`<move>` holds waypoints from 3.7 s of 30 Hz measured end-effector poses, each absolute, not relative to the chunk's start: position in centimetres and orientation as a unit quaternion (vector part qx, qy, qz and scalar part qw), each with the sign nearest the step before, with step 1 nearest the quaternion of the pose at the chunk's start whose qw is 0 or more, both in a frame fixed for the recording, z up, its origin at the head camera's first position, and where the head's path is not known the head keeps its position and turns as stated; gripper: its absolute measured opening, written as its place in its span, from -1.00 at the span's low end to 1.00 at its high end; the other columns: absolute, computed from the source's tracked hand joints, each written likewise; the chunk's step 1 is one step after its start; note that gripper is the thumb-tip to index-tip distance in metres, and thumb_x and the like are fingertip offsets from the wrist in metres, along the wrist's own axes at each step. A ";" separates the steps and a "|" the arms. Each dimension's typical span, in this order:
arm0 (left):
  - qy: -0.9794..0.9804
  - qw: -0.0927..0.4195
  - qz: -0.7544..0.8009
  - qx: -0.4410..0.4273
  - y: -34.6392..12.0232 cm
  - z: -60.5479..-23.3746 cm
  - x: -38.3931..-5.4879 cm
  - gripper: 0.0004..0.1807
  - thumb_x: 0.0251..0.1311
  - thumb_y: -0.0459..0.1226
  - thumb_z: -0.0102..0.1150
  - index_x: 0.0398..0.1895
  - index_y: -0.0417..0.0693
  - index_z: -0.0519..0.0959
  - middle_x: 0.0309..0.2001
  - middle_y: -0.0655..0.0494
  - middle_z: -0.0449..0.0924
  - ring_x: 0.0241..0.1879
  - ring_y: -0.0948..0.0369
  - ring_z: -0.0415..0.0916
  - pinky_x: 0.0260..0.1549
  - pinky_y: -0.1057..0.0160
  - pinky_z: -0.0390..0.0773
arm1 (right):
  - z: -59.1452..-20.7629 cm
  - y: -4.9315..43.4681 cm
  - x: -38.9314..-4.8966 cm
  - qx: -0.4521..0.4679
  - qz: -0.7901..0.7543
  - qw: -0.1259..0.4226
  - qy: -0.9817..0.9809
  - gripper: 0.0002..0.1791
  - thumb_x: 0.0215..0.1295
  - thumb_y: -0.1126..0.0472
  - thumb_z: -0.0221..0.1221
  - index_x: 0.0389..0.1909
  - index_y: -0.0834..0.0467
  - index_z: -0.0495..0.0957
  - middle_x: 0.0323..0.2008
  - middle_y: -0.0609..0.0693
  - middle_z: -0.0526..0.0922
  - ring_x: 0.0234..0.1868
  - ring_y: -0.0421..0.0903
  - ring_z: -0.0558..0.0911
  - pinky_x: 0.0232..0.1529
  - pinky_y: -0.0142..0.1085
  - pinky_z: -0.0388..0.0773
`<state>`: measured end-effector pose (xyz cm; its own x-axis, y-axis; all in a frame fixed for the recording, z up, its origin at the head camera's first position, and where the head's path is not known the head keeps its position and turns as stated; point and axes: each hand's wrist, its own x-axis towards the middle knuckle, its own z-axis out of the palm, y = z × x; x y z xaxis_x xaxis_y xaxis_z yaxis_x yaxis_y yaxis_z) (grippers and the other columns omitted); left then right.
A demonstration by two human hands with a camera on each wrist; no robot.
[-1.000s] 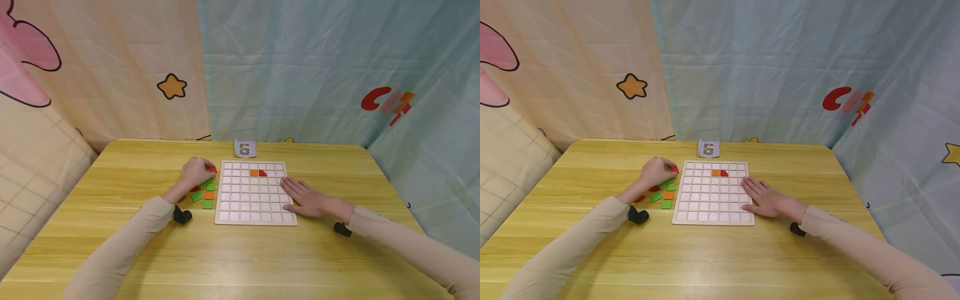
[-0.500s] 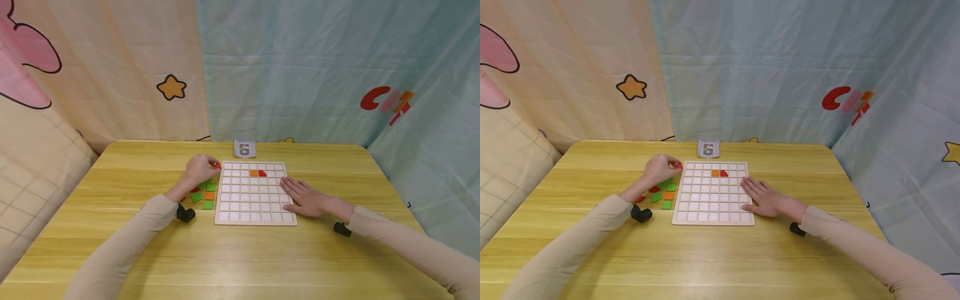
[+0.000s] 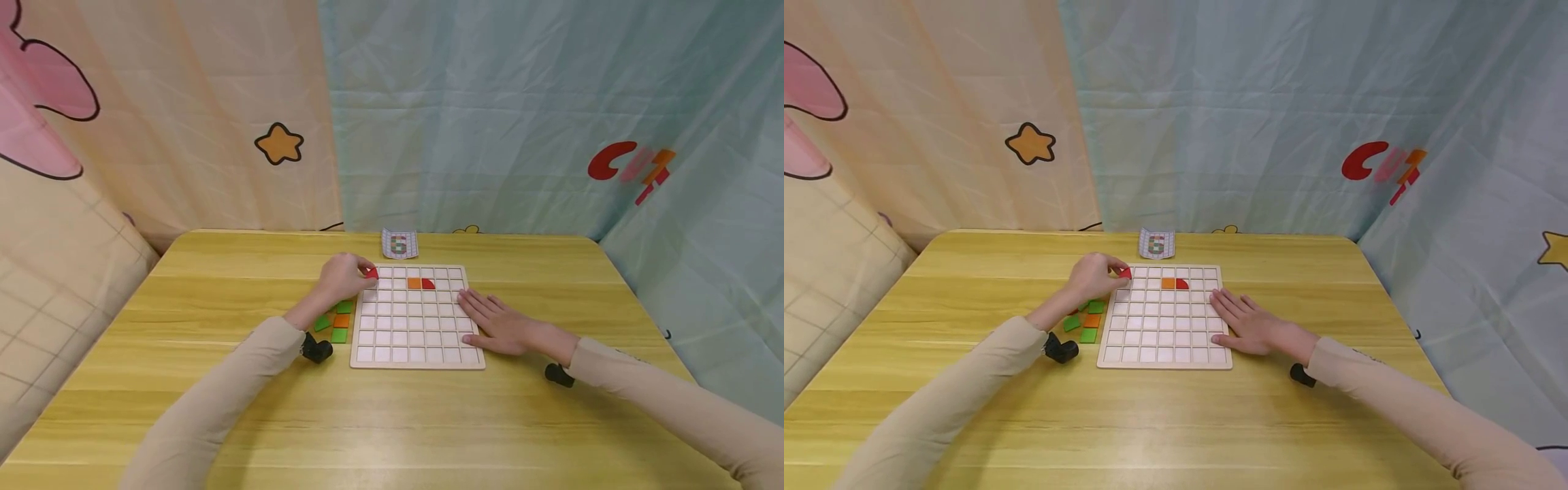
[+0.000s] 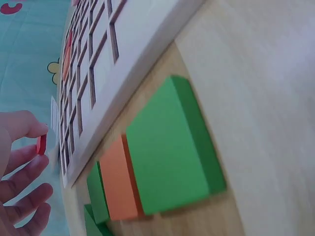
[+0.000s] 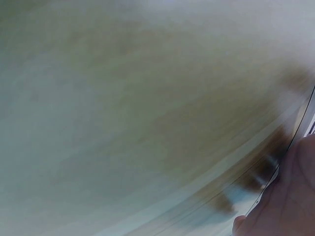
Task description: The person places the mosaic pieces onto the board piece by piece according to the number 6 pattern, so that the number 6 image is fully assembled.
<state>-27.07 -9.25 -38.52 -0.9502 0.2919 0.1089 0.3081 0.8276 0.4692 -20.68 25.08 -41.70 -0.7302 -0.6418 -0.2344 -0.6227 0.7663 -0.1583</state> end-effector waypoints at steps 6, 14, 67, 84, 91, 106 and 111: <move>-0.954 0.003 -0.251 -0.166 -8.0 -38.4 -27.0 -0.68 0.06 -0.11 0.36 -0.13 -0.04 0.72 -0.31 0.11 0.73 -0.39 0.21 0.55 -0.47 0.35 0.40 | -41.5 25.0 -20.6 -0.350 -0.049 0.131 0.926 -0.11 0.43 -0.29 -0.21 0.53 0.19 -0.23 0.54 0.16 -0.22 0.55 0.12 -0.17 0.42 0.18 -0.11; -0.953 -0.008 -0.243 -0.178 -6.7 -38.6 -27.3 -0.68 0.07 -0.09 0.36 -0.11 0.00 0.72 -0.27 0.14 0.72 -0.32 0.22 0.55 -0.42 0.35 0.42 | -41.4 25.0 -20.6 -0.343 -0.041 0.138 0.928 -0.11 0.43 -0.31 -0.23 0.53 0.16 -0.24 0.55 0.10 -0.26 0.55 0.08 -0.19 0.45 0.13 -0.13; -0.947 -0.031 -0.242 -0.209 -4.3 -39.4 -26.8 -0.70 0.17 -0.22 0.26 -0.02 -0.05 0.69 -0.05 0.04 0.70 -0.05 0.14 0.58 -0.22 0.16 0.58 | -41.0 24.8 -20.2 -0.357 -0.061 0.121 0.924 -0.13 0.44 -0.23 -0.15 0.51 0.24 -0.16 0.53 0.22 -0.16 0.53 0.19 -0.12 0.39 0.24 -0.08; -0.951 -0.015 -0.229 -0.207 -4.9 -39.0 -26.2 -0.70 0.16 -0.25 0.24 -0.04 -0.07 0.69 0.01 -0.02 0.66 0.09 0.01 0.47 -0.15 0.06 0.56 | -40.6 24.4 -20.4 -0.346 -0.034 0.147 0.926 -0.12 0.44 -0.26 -0.19 0.52 0.22 -0.22 0.54 0.16 -0.24 0.54 0.15 -0.19 0.44 0.18 -0.14; -0.956 -0.011 -0.226 -0.185 -6.0 -38.8 -26.0 -0.71 0.17 -0.23 0.22 -0.04 -0.04 0.70 0.01 0.01 0.65 0.06 0.04 0.46 -0.28 0.12 0.56 | -40.6 24.3 -20.2 -0.356 -0.045 0.139 0.923 -0.13 0.45 -0.24 -0.17 0.52 0.23 -0.20 0.53 0.21 -0.20 0.54 0.17 -0.15 0.41 0.22 -0.11; -0.953 0.033 -0.239 -0.185 -10.2 -37.8 -25.5 -0.69 0.14 -0.25 0.24 -0.04 -0.09 0.69 0.06 -0.09 0.63 0.11 -0.11 0.46 -0.63 0.32 0.36 | -40.3 24.4 -20.4 -0.345 -0.042 0.139 0.927 -0.12 0.44 -0.22 -0.14 0.51 0.24 -0.19 0.54 0.20 -0.22 0.54 0.17 -0.17 0.43 0.20 -0.14; -0.954 0.027 -0.245 -0.171 -11.9 -37.6 -25.2 -0.68 0.15 -0.23 0.25 -0.01 -0.07 0.67 0.07 -0.11 0.62 0.15 -0.12 0.44 -0.67 0.34 0.33 | -40.4 24.4 -20.4 -0.343 -0.026 0.150 0.927 -0.12 0.45 -0.24 -0.18 0.52 0.24 -0.22 0.54 0.18 -0.25 0.54 0.16 -0.20 0.44 0.19 -0.16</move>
